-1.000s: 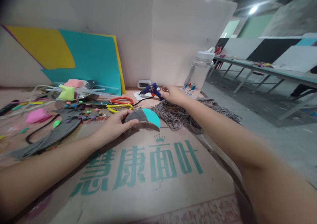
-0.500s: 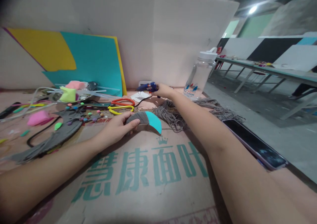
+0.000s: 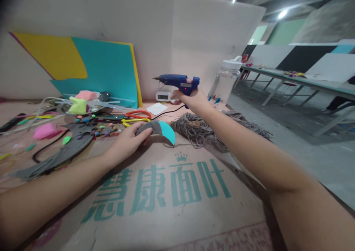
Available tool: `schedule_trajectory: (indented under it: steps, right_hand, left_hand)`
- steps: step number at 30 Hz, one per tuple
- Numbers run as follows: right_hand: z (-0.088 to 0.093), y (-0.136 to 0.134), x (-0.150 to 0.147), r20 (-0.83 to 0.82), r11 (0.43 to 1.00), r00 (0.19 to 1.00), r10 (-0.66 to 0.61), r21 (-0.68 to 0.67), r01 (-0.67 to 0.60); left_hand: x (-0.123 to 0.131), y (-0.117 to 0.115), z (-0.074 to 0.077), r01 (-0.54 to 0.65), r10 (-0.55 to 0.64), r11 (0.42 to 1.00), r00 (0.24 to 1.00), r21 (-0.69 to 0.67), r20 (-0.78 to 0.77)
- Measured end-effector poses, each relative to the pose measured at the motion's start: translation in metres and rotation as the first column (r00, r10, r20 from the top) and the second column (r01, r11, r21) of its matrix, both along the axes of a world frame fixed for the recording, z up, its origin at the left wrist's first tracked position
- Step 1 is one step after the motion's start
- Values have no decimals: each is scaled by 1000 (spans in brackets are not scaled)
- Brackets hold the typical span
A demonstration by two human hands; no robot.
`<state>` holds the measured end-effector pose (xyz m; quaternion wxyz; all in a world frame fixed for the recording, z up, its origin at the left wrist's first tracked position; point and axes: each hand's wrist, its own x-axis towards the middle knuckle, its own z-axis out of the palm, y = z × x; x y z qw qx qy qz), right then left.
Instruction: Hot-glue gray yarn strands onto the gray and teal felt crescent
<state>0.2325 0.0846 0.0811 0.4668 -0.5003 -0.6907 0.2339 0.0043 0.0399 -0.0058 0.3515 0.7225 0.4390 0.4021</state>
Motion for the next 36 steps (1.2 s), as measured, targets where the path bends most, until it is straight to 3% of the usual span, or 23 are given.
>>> schedule_trajectory:
  steps: [3,7,12,14,21,27,36]
  right_hand:
    - [-9,-33,6,-29,996,997,75,58,-74]
    - [-36,-66,17,34,993,994,102,52,-104]
    - [-66,-75,28,138,991,985,-102,105,88]
    - [-72,-75,30,167,987,979,-119,124,99]
    - [-75,-78,29,158,997,986,50,46,-58]
    - [-76,-77,30,320,996,947,2,85,-30]
    - [-79,-77,29,347,996,938,19,71,-47]
  left_hand:
    - [0,1,-1,-26,25,999,999,34,22]
    - [-1,0,1,-10,9,999,999,49,31]
    - [-1,0,3,-55,54,998,998,31,37]
    - [-1,1,4,-67,65,998,996,22,67]
    - [-3,8,1,-60,68,997,985,-51,159]
    - [-5,11,-5,-64,67,998,993,-24,100]
    - [-2,7,-3,-64,56,997,988,46,147]
